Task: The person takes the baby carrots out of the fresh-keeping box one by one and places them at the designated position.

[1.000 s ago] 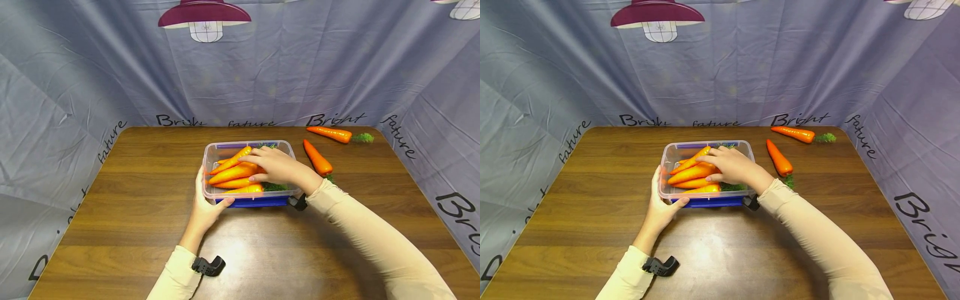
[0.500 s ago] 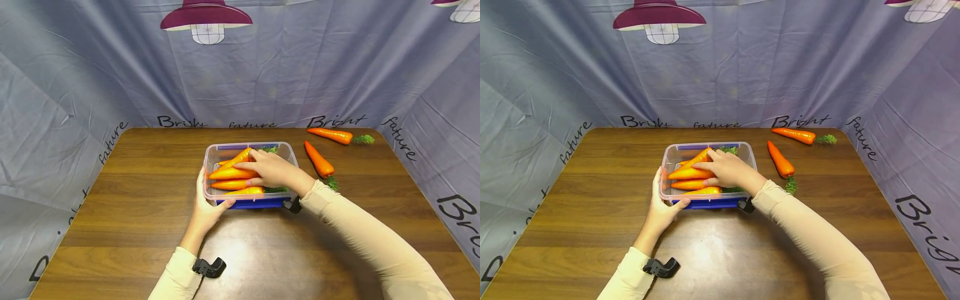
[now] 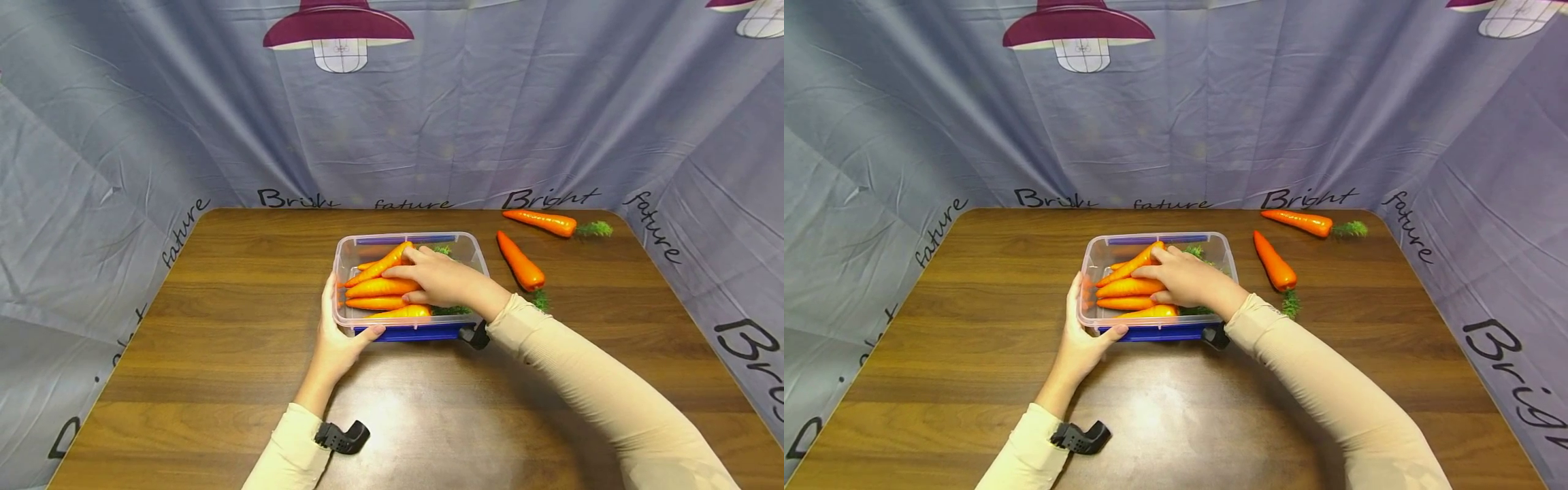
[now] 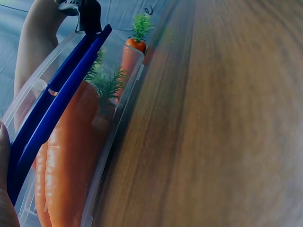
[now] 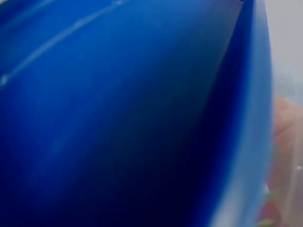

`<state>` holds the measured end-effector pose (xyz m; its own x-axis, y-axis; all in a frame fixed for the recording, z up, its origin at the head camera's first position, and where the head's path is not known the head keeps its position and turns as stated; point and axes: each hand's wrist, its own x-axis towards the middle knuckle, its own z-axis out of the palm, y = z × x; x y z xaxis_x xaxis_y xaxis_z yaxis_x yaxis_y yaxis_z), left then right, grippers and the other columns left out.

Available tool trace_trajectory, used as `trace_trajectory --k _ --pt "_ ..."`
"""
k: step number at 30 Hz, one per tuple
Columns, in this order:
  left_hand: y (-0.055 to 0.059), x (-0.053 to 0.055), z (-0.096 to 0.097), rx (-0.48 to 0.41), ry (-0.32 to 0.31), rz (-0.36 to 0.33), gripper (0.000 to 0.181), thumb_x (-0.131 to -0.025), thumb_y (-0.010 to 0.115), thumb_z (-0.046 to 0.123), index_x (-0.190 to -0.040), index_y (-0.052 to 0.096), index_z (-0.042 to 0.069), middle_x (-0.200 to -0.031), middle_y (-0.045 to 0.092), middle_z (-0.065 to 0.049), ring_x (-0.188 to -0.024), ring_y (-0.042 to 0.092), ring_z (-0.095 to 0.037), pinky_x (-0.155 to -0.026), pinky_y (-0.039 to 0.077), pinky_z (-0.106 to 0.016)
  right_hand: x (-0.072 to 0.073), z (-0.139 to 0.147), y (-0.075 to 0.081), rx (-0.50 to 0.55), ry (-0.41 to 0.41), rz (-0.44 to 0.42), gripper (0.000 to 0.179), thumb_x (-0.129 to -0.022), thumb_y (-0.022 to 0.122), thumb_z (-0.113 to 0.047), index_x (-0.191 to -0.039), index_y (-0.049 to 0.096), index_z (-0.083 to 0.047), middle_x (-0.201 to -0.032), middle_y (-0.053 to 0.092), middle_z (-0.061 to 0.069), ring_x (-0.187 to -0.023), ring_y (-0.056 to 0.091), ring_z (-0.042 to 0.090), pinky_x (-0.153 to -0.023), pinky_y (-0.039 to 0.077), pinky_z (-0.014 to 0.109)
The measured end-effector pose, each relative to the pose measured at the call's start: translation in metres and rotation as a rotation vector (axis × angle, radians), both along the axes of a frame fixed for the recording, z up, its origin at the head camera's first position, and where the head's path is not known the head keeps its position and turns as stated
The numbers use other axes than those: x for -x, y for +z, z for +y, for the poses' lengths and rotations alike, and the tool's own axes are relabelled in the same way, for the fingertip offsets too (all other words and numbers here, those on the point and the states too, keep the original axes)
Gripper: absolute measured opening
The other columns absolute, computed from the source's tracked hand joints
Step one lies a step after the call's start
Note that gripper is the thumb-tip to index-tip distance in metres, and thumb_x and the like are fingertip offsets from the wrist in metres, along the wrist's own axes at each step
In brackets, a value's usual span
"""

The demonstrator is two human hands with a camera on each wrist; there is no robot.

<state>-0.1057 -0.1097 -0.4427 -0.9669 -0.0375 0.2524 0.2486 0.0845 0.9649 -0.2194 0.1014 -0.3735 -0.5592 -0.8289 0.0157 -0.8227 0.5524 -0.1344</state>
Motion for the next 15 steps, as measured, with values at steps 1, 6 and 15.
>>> trace_trajectory --k 1,6,15 --pt "0.000 0.000 0.000 0.000 0.001 -0.004 0.113 -0.076 0.085 0.005 -0.159 0.009 0.011 -0.164 0.019 -0.018 -0.149 0.025 -0.036 -0.122 0.021 -0.053 0.000 0.000 0.001 -0.014 -0.003 -0.002 0.049 -0.092 0.071 -0.031 -0.139 0.059 -0.023 -0.109 0.053 0.006 -0.095 0.049 0.027 -0.080 0.047 0.039" --pt "0.003 -0.002 -0.001 -0.014 -0.012 -0.006 0.113 -0.076 0.085 0.006 -0.159 0.008 0.008 -0.164 0.017 -0.020 -0.149 0.025 -0.038 -0.122 0.022 -0.054 -0.002 0.000 0.005 -0.056 0.000 -0.007 0.051 -0.093 0.070 -0.030 -0.141 0.056 -0.024 -0.132 0.061 0.003 -0.106 0.051 0.029 -0.089 0.050 0.044" --pt "-0.022 0.009 -0.003 -0.040 -0.026 0.027 0.117 -0.075 0.086 0.007 -0.160 0.008 0.022 -0.164 0.019 -0.016 -0.148 0.029 -0.037 -0.121 0.025 -0.052 -0.003 0.003 0.009 -0.134 -0.042 -0.040 0.056 -0.094 0.064 -0.032 -0.147 0.049 -0.028 -0.140 0.057 0.008 -0.121 0.051 0.034 -0.100 0.047 0.051"
